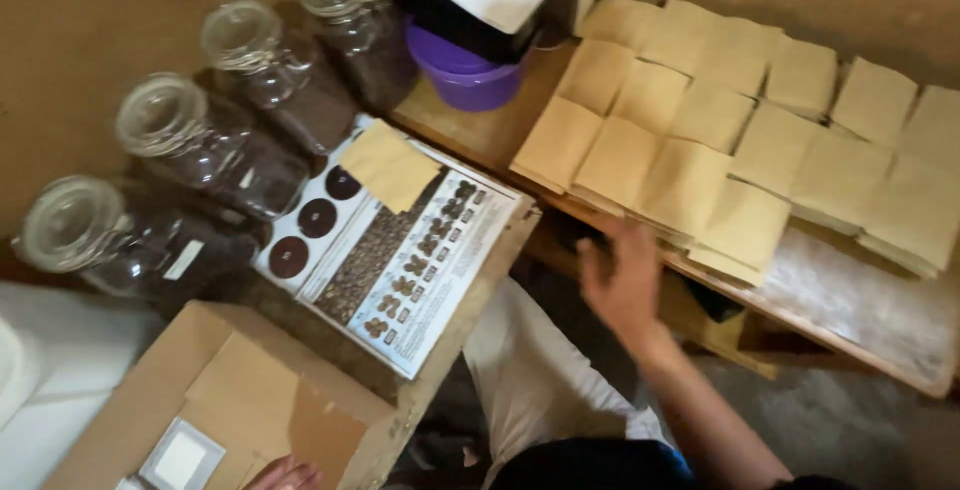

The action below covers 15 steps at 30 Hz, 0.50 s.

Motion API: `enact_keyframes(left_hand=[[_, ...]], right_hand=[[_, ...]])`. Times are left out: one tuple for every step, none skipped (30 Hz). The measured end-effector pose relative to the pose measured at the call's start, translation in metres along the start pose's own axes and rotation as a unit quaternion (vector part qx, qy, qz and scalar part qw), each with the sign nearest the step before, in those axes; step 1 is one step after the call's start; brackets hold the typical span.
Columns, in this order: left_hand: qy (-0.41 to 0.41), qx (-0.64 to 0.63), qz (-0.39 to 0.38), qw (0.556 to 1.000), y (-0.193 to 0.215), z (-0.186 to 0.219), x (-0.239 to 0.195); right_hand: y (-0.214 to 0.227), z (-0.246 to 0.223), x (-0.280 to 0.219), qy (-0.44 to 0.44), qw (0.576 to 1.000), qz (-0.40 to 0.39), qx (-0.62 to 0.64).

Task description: The person organizes and packages coffee bean samples by inserting labeled cards and small packets into paper envelopes and then placing the finished envelopes into a box.

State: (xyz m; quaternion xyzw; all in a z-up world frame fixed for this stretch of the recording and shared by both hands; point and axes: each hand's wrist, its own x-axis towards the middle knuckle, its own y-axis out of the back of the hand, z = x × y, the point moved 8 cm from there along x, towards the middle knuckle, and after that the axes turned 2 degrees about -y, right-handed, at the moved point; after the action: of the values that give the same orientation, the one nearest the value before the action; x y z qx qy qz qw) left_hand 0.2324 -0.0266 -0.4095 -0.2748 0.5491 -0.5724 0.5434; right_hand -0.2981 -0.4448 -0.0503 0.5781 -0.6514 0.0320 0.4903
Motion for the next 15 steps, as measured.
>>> enact_keyframes(left_hand=[[-0.01, 0.0, 0.0, 1.0, -0.024, -0.008, 0.008], [-0.062, 0.047, 0.212, 0.974, -0.015, -0.008, 0.005], [-0.088, 0.083, 0.421, 0.899, -0.012, -0.01, -0.012], [-0.1, 0.078, 0.424, 0.897, -0.044, -0.029, -0.008], [-0.235, 0.26, 0.352, 0.868, -0.096, -0.02, -0.001], [-0.349, 0.428, 0.249, 0.796, -0.158, -0.024, 0.005], [-0.358, 0.425, 0.256, 0.791, -0.172, -0.028, 0.008], [-0.375, 0.436, 0.279, 0.769, -0.186, -0.03, 0.011], [-0.392, 0.446, 0.302, 0.746, -0.2, -0.031, 0.015], [-0.399, 0.442, 0.306, 0.742, -0.246, -0.04, 0.024], [-0.458, 0.472, 0.325, 0.68, -0.3, -0.043, 0.026], [-0.51, 0.498, 0.343, 0.612, -0.354, -0.048, 0.027], [-0.515, 0.494, 0.348, 0.608, -0.369, -0.05, 0.026], [-0.508, 0.512, 0.362, 0.59, -0.384, -0.049, 0.028], [-0.501, 0.529, 0.377, 0.572, -0.399, -0.048, 0.029]], right_hand=[[-0.017, -0.011, 0.006, 0.007, 1.0, -0.002, 0.007], [-0.038, -0.026, 0.01, 0.03, 0.998, -0.03, 0.054], [-0.058, -0.042, 0.013, 0.054, 0.992, -0.059, 0.102], [-0.078, -0.048, 0.019, 0.062, 0.99, -0.062, 0.112], [-0.1, -0.059, 0.025, 0.094, 0.986, -0.088, 0.105], [-0.122, -0.07, 0.028, 0.127, 0.98, -0.114, 0.097], [-0.142, -0.077, 0.035, 0.135, 0.978, -0.116, 0.107], [-0.165, -0.085, 0.042, 0.15, 0.973, -0.143, 0.098], [-0.188, -0.093, 0.048, 0.165, 0.968, -0.169, 0.088], [-0.203, -0.097, 0.053, 0.173, 0.965, -0.171, 0.094], [-0.23, -0.098, 0.055, 0.17, 0.958, -0.228, 0.033], [-0.254, -0.098, 0.055, 0.166, 0.944, -0.284, -0.031], [-0.262, -0.101, 0.055, 0.174, 0.942, -0.285, -0.027], [-0.276, -0.097, 0.054, 0.153, 0.934, -0.316, -0.07], [-0.289, -0.092, 0.054, 0.133, 0.922, -0.344, -0.113]])
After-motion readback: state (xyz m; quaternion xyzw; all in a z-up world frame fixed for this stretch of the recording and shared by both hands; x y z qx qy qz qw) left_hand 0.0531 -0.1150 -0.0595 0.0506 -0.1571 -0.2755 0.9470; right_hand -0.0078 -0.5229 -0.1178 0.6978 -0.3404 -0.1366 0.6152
